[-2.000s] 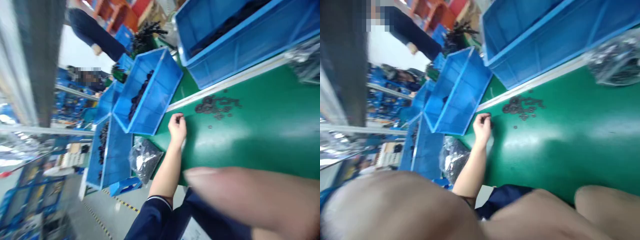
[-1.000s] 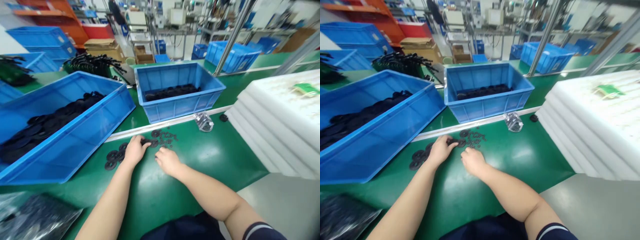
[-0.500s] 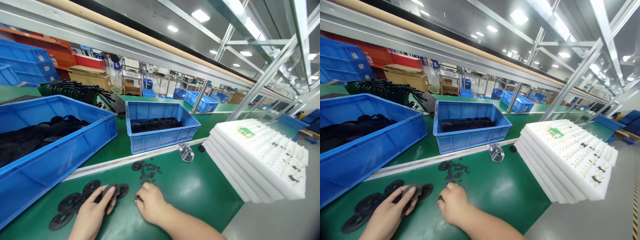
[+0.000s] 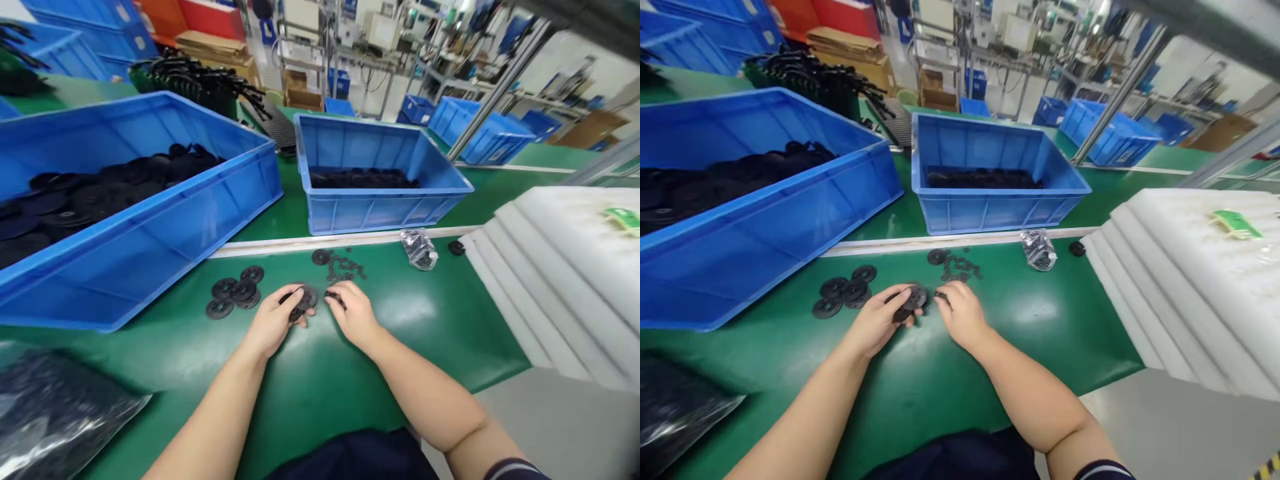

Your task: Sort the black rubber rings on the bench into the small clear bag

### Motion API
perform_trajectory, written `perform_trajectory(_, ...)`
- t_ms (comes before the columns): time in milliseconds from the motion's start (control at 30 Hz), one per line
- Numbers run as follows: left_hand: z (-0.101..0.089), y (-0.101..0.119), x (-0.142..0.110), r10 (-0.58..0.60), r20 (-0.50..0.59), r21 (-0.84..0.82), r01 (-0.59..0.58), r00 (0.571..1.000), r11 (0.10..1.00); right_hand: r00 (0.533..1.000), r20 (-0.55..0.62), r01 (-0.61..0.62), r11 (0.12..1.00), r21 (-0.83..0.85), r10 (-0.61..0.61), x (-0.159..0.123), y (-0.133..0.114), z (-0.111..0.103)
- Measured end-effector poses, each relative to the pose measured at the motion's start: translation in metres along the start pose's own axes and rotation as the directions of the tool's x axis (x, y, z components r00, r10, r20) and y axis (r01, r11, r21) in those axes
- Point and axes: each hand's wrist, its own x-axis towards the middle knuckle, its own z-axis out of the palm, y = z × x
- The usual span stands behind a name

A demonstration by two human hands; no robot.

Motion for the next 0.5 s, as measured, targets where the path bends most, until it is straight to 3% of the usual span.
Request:
perform_trajectory(167, 0.001, -0.001, 0.000, -0.013, 0.019, -0.032, 0.014, 1.000, 0.999, 1.000, 0.010, -0.011, 1.000, 0.015, 0.011, -0.003, -0.002, -0.002)
perform_trajectory(500, 0.004, -0.007, -0.003, 0.029, 0.170, 0.175, -0.059, 0.985, 0.983, 0.998, 0.033, 0.059, 0.998, -0.019, -0.058, -0.005, -0.016, 0.007)
